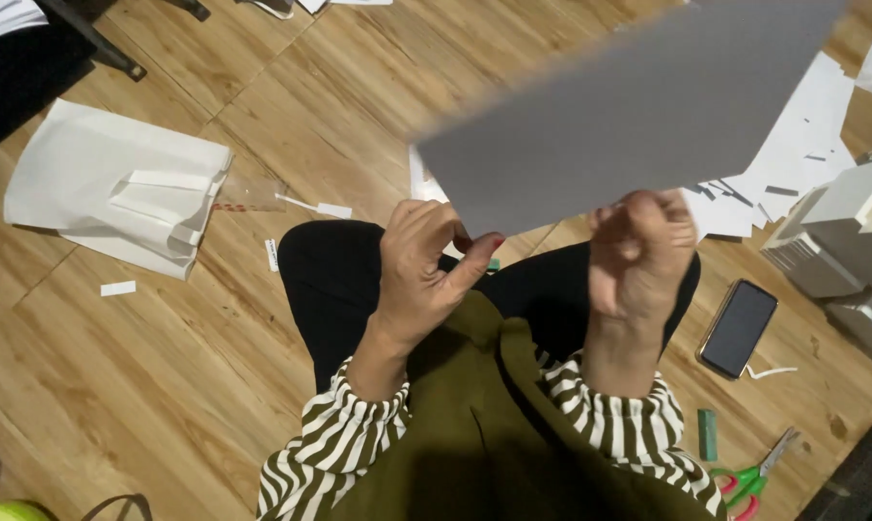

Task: The person is sitting on the floor and manually folding printed sheets of paper, aligning the edges and creasing them by hand.

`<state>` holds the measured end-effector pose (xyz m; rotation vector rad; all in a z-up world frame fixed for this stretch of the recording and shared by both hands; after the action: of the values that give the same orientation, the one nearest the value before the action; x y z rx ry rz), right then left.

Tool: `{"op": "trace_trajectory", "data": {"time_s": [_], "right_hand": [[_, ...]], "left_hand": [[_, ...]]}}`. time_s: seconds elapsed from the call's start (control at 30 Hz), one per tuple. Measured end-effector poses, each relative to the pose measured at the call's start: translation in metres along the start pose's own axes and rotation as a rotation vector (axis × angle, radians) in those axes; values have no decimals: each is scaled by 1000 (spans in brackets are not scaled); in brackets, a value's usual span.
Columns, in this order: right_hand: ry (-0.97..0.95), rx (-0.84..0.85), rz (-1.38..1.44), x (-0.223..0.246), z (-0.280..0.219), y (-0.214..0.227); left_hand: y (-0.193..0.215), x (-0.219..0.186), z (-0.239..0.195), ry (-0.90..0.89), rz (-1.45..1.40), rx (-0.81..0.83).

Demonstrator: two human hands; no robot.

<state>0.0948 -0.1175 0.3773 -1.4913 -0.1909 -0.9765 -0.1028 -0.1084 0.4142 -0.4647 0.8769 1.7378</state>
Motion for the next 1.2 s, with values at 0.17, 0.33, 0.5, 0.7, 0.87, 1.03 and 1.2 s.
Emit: {"op": "trace_trajectory", "data": {"time_s": [0.17,0.33,0.5,0.7,0.87,1.03,1.2], "right_hand": [[50,-17,66,47,26,71],[217,-132,165,71,21,65],[-91,106,-55,-12,-13,-19],[-31,39,-199,-48,-28,2],[-481,-86,259,-59,-25,-1],[-205,-98,23,-64,-7,26],[273,-126,-495,-39,11,19]], "left_hand": [[11,16,-5,24,23,26],[37,20,1,163,58,-36],[11,11,16,29,-99,-97],[-17,12,-4,-90,108,-21],[-25,19,-3,-68,128,-46],[-43,30,-7,-14,91,92],[-50,58,-6,133,26,184]]}}
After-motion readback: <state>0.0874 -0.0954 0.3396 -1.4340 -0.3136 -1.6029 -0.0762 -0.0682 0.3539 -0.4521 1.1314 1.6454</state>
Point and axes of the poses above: each hand's wrist, its own z-axis towards the middle knuckle, its own y-axis out of the back of the hand, x = y × z, the point moved 4 cm from there along z, towards the middle knuckle, and after that the axes turned 8 degrees about z, right-handed, at the moved point
